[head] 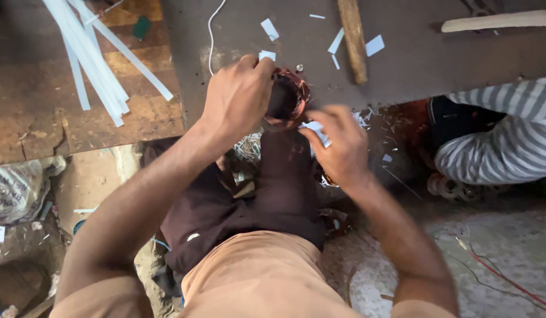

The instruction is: The person sits on the floor and winds copper wire around a circular metal core to form a coil. They use their hands to wrap the wire and occasionally use a wooden stick to press the windings tight. The person also handles white plastic strips and a bundle of yellow string during the process.

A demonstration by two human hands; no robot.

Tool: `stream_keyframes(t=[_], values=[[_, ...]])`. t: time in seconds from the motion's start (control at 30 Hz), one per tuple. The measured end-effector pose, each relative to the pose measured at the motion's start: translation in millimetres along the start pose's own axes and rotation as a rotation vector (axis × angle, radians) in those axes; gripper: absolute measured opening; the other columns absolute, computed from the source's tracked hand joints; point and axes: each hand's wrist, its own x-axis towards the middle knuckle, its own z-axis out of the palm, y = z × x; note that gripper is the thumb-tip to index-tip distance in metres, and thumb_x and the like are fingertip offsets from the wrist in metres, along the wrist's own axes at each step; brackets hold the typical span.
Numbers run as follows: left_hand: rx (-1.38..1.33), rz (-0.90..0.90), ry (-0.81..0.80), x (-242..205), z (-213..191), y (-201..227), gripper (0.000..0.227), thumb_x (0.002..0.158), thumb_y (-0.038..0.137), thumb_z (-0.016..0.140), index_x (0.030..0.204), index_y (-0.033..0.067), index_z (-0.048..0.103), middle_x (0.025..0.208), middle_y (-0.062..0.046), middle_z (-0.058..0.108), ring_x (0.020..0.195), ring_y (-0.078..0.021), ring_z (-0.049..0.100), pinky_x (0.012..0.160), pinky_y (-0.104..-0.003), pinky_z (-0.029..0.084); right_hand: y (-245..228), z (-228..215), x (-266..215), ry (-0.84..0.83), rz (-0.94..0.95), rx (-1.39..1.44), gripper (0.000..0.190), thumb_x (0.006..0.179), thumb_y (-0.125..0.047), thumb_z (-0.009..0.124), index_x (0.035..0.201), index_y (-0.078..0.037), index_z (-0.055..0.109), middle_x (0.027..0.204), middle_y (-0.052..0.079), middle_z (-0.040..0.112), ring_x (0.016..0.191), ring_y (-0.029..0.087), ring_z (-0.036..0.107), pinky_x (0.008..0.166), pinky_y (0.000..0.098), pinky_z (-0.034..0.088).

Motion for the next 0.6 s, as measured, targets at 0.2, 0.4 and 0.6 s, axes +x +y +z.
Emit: stream_keyframes(t=[0.2, 0.4, 0.6], values=[[0.17, 0.179, 0.104, -0.5, -19.1, 13.7, 0.023, 0.086, 0.014, 0.074, 0.104, 0.0039, 0.065, 0.106, -0.015, 0.066, 0.094, -0.0299, 0.068, 0.072, -0.041, 0.056, -2.3, 20.4, -21.4, 0.247, 0.275, 0.326, 0.016, 0.099, 0.003, 0.074, 0.113, 0.0, 0.068, 0.111, 0.009, 0.068, 0.094, 0.017, 0.07, 0.082, 0.03, 0.059], [0.302, 0.551, -0.006, 42.6, -2.0, -5.2, 0.018, 0.079, 0.017, 0.073, 0.096, 0.0125, 0.072, 0.103, -0.003, 0.071, 0.106, -0.0231, 0.062, 0.088, -0.035, 0.051, -50.0, -7.1, 8.9, 0.037, 0.047, 0.05, 0.029, 0.093, -0.014, 0.086, 0.115, -0.001, 0.072, 0.113, 0.009, 0.071, 0.09, 0.024, 0.067, 0.077, 0.0349, 0.054], [0.354, 0.488, -0.02, 40.8, 2.0, -15.2, 0.012, 0.076, 0.02, 0.072, 0.084, 0.0134, 0.076, 0.091, -0.003, 0.074, 0.1, -0.0222, 0.067, 0.09, -0.037, 0.049, -51.6, 2.3, 46.8, -0.204, -0.233, -0.255, 0.058, 0.075, -0.045, 0.087, 0.112, -0.002, 0.075, 0.103, 0.009, 0.068, 0.096, 0.03, 0.051, 0.082, 0.0448, 0.039]])
